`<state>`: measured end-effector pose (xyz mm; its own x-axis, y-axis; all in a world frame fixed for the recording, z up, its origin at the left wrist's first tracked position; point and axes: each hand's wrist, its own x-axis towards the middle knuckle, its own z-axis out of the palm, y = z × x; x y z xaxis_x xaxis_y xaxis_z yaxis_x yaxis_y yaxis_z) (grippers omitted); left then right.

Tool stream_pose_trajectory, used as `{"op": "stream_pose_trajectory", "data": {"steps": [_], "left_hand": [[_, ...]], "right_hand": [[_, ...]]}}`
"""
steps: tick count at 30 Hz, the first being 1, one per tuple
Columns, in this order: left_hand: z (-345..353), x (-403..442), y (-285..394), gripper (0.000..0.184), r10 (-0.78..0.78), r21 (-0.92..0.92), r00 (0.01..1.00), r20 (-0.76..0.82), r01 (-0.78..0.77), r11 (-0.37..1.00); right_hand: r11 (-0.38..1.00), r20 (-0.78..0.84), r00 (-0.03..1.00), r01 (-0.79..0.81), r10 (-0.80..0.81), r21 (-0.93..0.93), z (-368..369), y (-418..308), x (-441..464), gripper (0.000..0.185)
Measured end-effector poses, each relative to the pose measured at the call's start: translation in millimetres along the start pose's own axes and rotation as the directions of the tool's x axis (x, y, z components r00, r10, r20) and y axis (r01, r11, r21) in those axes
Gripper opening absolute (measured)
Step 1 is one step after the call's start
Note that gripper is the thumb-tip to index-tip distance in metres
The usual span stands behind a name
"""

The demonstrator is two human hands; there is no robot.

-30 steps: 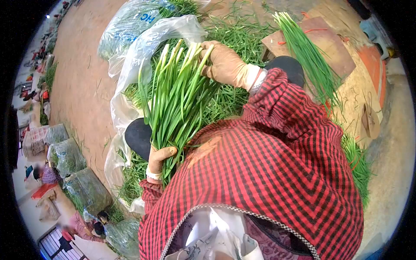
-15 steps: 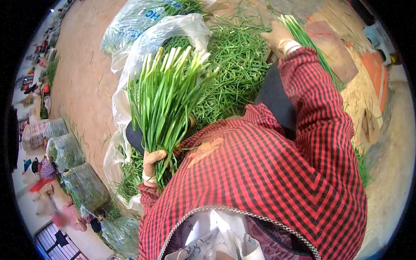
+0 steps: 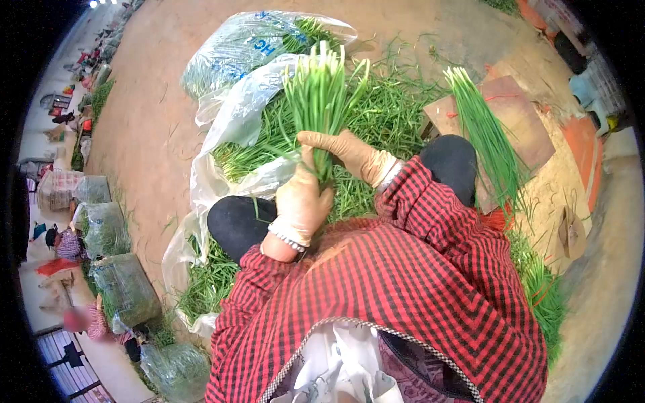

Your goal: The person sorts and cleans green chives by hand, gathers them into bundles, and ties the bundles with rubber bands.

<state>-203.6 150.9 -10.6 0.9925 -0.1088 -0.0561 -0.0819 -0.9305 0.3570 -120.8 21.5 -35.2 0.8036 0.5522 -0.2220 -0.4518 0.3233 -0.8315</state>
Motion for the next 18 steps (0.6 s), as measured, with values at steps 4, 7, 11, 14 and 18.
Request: {"op": "stream_pose_trajectory", "data": {"steps": [4,7,11,14,18], "left_hand": [[-1.5,5.0,20.2,0.082,0.256,-0.241,0.964,-0.078,-0.267,0.933],[-10.9,-0.3,9.6,0.061,0.379,-0.556,0.908,0.177,-0.226,0.800],[-14.6,1.7,-32.9,0.039,0.421,-0.377,0.869,0.259,-0.310,0.873],[-29.6,22.4,-36.1,0.031,0.041,-0.790,0.998,-0.039,-0.055,0.611],[-74.0,61.2,2.2,0.040,-0.001,-0.800,0.974,-0.228,-0.187,0.571]], "right_hand": [[0.997,-0.136,0.989,0.068,-0.062,0.040,-21.0,-29.8,-7.2,0.033],[0.998,-0.152,0.988,0.035,-0.042,-0.048,-42.9,-53.9,-22.4,0.029],[0.975,-0.079,0.997,-0.038,0.021,-0.217,-72.0,-80.0,-45.5,0.028],[0.937,-0.030,0.996,0.068,-0.083,-0.344,-58.0,-82.6,-57.3,0.033],[0.939,0.029,1.000,0.016,-0.006,-0.342,-47.3,-62.9,-54.3,0.026]]}}
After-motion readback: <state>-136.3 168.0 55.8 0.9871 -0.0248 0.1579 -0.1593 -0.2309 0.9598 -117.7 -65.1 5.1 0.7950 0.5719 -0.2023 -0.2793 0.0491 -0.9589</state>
